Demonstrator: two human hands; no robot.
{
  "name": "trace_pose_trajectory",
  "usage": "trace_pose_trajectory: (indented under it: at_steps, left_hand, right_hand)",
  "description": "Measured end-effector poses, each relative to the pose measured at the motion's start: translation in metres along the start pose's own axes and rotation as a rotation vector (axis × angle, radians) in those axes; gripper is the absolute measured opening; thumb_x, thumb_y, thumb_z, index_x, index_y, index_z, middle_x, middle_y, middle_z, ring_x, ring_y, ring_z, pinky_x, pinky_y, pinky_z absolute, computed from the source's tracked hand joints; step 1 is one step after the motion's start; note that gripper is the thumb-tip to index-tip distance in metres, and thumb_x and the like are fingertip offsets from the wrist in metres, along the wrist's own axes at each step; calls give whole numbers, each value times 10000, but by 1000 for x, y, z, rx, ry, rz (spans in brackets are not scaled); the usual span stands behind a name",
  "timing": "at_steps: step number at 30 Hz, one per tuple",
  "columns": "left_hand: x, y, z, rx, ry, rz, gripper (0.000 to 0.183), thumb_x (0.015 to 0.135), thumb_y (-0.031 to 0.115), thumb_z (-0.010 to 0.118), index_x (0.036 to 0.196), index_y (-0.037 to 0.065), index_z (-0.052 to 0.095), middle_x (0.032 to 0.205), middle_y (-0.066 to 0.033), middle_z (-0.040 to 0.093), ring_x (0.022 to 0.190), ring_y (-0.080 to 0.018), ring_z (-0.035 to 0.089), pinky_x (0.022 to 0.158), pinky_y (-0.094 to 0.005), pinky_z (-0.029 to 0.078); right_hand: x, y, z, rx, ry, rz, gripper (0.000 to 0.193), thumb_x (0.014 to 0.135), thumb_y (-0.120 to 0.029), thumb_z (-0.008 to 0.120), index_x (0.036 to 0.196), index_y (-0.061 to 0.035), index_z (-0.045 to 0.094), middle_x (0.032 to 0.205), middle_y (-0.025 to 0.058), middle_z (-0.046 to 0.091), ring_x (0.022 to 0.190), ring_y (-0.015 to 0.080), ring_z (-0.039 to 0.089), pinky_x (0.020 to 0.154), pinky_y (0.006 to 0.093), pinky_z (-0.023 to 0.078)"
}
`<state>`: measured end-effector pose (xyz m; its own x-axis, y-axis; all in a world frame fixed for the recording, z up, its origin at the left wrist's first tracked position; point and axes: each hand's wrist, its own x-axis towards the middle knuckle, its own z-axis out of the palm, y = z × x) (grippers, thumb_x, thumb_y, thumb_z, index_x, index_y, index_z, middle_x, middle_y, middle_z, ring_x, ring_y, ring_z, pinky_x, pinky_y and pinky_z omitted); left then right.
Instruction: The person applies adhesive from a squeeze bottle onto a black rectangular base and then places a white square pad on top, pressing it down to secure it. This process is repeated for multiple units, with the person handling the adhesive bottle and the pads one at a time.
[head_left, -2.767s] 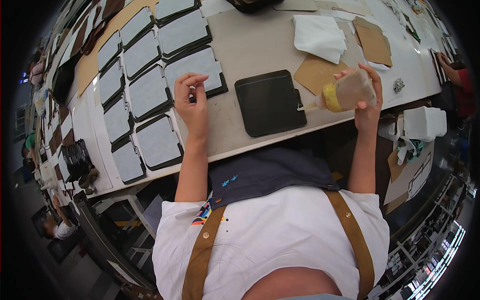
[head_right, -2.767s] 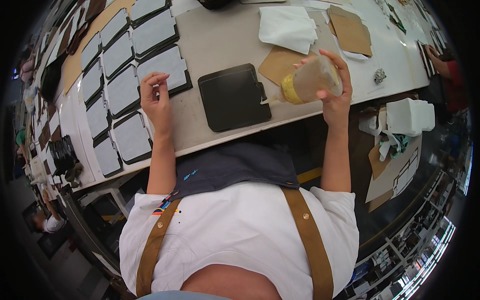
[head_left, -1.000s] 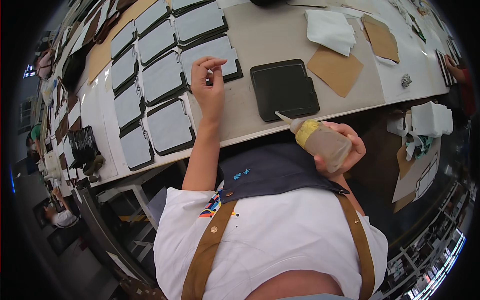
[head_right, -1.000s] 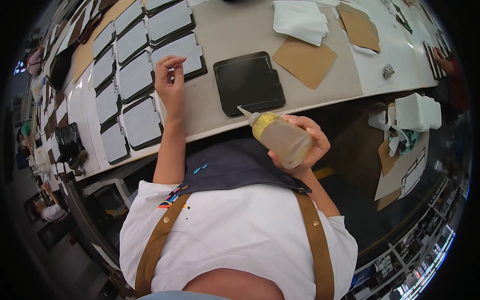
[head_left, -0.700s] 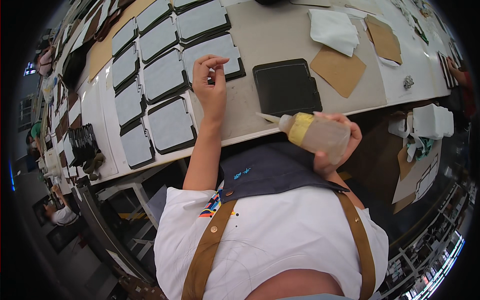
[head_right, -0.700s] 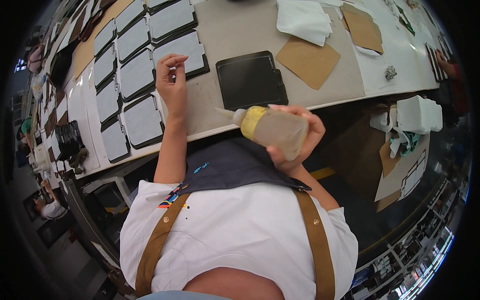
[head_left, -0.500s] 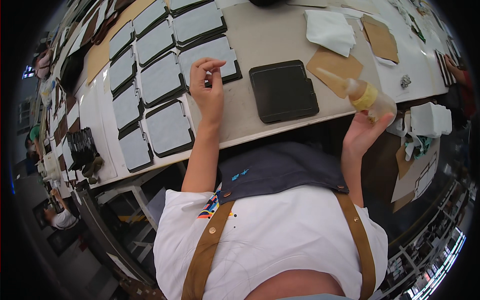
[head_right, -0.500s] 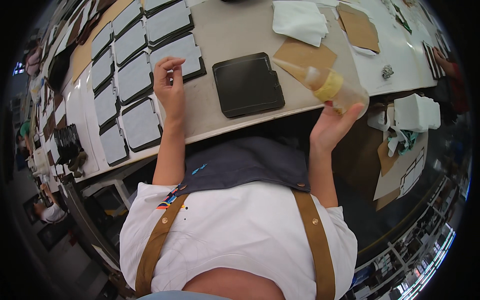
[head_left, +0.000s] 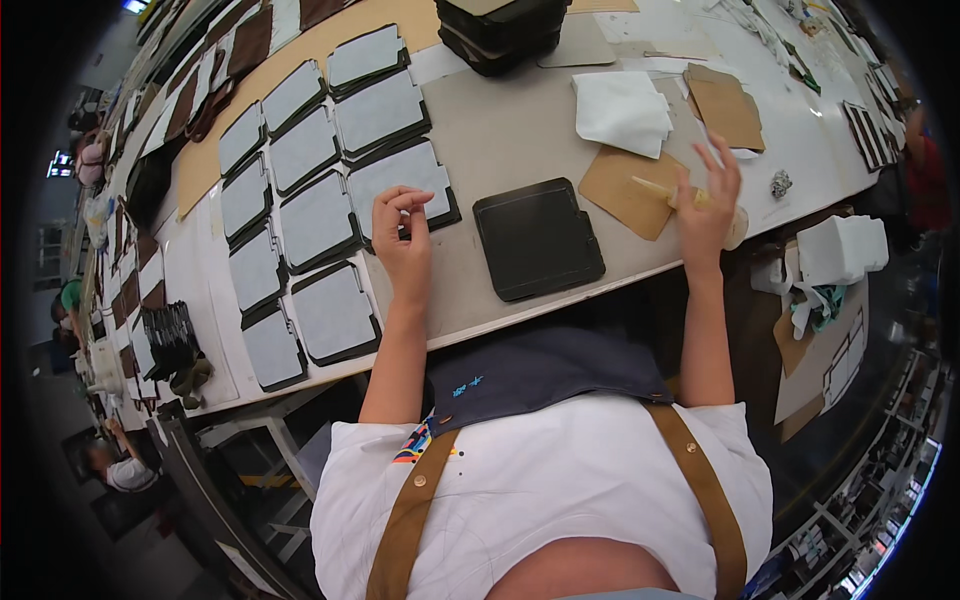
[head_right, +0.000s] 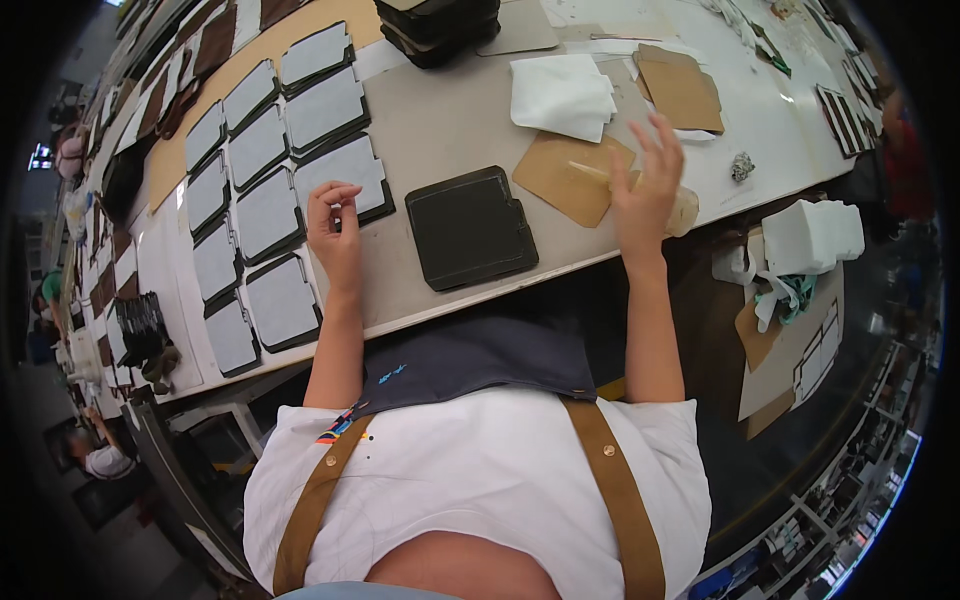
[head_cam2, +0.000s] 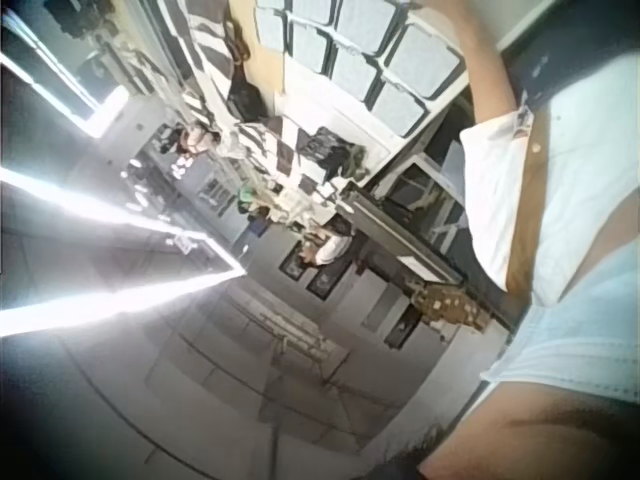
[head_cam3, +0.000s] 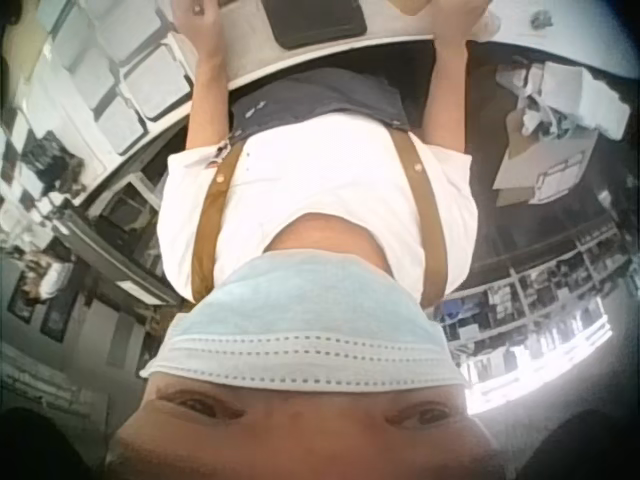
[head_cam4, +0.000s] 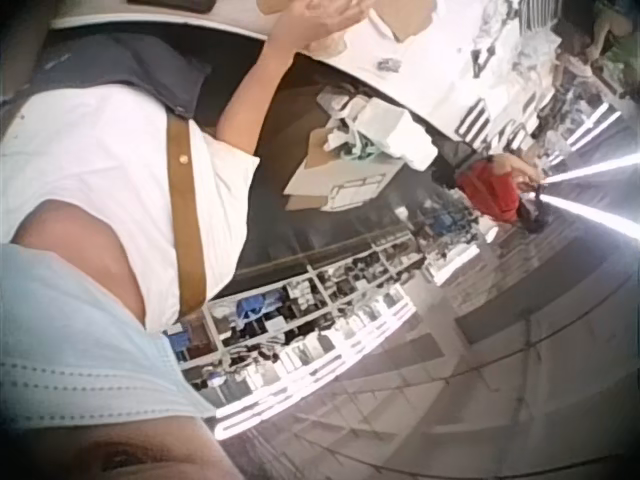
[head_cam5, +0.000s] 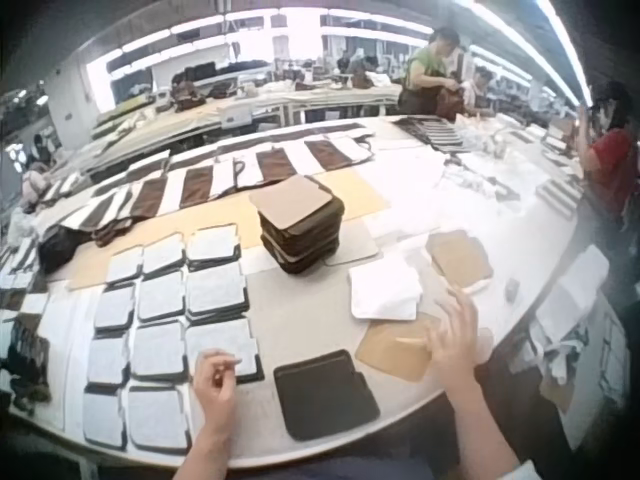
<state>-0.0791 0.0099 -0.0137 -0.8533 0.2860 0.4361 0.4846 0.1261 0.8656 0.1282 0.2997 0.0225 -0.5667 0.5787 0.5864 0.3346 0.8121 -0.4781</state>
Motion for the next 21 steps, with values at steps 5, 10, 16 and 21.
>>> trace_pose_trajectory:
  at_steps: [5,10,16,21]
  left_hand:
    - [3,9,1,-25,-36,11,229,873,-117,561,924,62,694,1040,-32,619,836,-94,571,624,-219,423]
    - [14,40,13,-52,-238,45,226,871,-112,575,960,59,692,1028,-35,619,881,-106,578,683,-224,426]
    - [36,70,81,-37,-610,271,210,871,-65,616,1008,70,700,1042,-69,655,902,-229,635,743,-313,502]
    - [42,71,121,-27,-802,385,192,865,-25,642,1023,69,697,1061,-88,662,932,-287,640,792,-378,522]
  right_hand:
    - [36,-12,57,-97,-202,-221,363,809,-89,754,1152,-47,645,1294,130,561,1266,307,494,1103,448,365]
    - [49,4,68,-152,-249,-294,157,813,-81,728,944,-72,641,1036,64,651,1031,240,611,1057,439,396]
    - [53,2,65,-151,-306,-330,111,827,-98,706,908,-84,631,935,48,657,932,222,631,998,414,417]
    - [60,1,67,-170,-313,-381,96,831,-101,698,903,-71,643,902,70,660,896,253,629,937,404,428]
